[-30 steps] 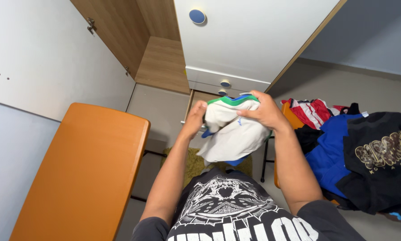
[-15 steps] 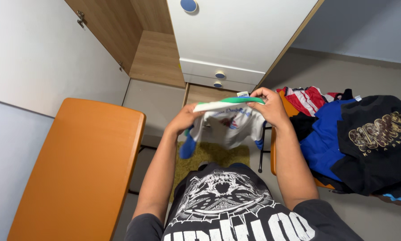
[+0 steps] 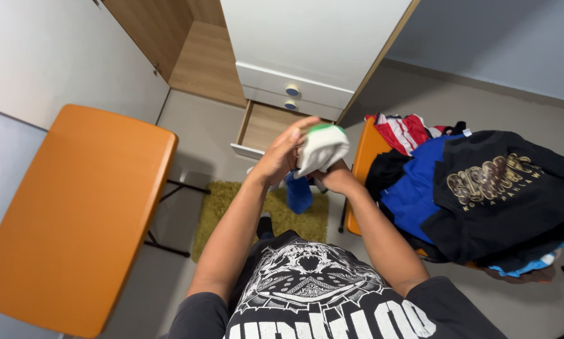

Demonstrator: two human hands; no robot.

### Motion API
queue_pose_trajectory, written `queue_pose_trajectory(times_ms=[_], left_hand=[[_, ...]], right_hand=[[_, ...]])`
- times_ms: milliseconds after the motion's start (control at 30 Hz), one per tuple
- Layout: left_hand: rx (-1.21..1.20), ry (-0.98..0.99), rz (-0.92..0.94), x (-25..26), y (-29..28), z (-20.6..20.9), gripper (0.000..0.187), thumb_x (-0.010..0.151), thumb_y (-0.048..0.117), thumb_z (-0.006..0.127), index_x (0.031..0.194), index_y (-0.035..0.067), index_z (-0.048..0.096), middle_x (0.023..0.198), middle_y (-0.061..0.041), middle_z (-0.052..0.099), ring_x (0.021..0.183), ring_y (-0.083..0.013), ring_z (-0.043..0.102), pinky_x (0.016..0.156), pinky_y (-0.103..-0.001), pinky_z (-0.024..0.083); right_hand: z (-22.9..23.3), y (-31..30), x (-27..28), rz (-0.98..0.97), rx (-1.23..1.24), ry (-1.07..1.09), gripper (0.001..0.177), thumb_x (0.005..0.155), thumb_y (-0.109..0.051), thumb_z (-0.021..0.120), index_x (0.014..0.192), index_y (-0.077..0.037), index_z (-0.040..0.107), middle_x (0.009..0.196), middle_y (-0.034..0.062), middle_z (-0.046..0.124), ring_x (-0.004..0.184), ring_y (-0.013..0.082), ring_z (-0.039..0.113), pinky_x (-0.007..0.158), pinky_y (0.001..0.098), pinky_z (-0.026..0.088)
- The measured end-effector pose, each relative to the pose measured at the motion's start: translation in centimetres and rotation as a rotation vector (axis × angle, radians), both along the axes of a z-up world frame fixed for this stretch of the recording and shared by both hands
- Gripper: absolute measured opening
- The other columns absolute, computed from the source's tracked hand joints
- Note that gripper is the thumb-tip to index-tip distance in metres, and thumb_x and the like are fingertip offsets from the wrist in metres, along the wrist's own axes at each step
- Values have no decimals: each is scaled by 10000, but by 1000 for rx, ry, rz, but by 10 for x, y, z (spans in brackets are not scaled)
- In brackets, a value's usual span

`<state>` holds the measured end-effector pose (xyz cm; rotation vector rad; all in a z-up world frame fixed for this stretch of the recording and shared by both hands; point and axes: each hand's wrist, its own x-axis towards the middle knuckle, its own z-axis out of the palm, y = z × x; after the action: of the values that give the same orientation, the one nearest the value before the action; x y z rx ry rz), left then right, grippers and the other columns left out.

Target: The person takes various items of clothing from a drawer, including black shirts, a white shirt, a blue shirt, and a white patterned shirt, and places them onto a pile on a small table.

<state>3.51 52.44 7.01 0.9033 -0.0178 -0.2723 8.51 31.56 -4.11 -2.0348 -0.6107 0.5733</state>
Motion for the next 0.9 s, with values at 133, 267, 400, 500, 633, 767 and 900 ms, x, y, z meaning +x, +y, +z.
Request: queue_pose_trajectory(times_ms=[133,267,400,500,633,767,900], left_hand=[[289,-127,148,-19,-16,-25,681,971,506,630,1493,89,500,1468,-154,610,1385,-284,562,1172,-416,431],[672,-65,145,-61,-38,-73,770,876,424,729,1509,77,462,1503,-110,514,1428,-252,437,1164,-398,335],[659,-174,203,-96,-91,-114,867,775,253,846,1487,58,391,1434,-116,513,1338,-224,464,1107,-383,356],[641,-173,295,-101,-117,-148,586,851,166,796,1380,36,579,1237,-100,667,1150,-171,606,1002,-351,490],[571,-71,458,-106,-123,-167,307,1076,201,591,1306,25,693,1139,-49,730,1045,-119,631,925,-299,510],[467,-12,586,-118,-108,-144,345,1096,264,520,1290,24,672,1151,-17,707,1059,-100,614,947,-277,488],[292,-19,497,-121,-98,-114,378,1073,315,514,1292,34,643,1185,-1,700,1091,-100,620,978,-274,481]], right_hand=[[-35,-36,-4,-178,258,-114,442,942,-71,706,1347,2,547,1297,155,654,1207,264,621,1005,408,503],[-6,-64,-10,-412,860,435,363,984,-106,641,1320,6,563,1212,91,678,1115,211,669,958,370,552],[24,-89,-22,-446,1013,592,292,1033,-126,619,1290,7,581,1149,95,682,1037,212,671,897,360,553],[36,-104,-37,-435,1011,566,303,1031,-130,613,1306,-3,601,1182,77,687,1059,180,671,920,325,547],[55,-125,-42,-400,875,254,386,940,-51,666,1316,9,602,1178,68,679,1017,172,657,880,324,539],[88,-152,-37,-408,907,207,415,926,-47,687,1323,-10,571,1218,58,672,1094,166,672,976,315,547],[109,-165,-48,-435,919,275,398,926,-33,713,1308,1,605,1205,103,690,1091,194,688,970,333,550]])
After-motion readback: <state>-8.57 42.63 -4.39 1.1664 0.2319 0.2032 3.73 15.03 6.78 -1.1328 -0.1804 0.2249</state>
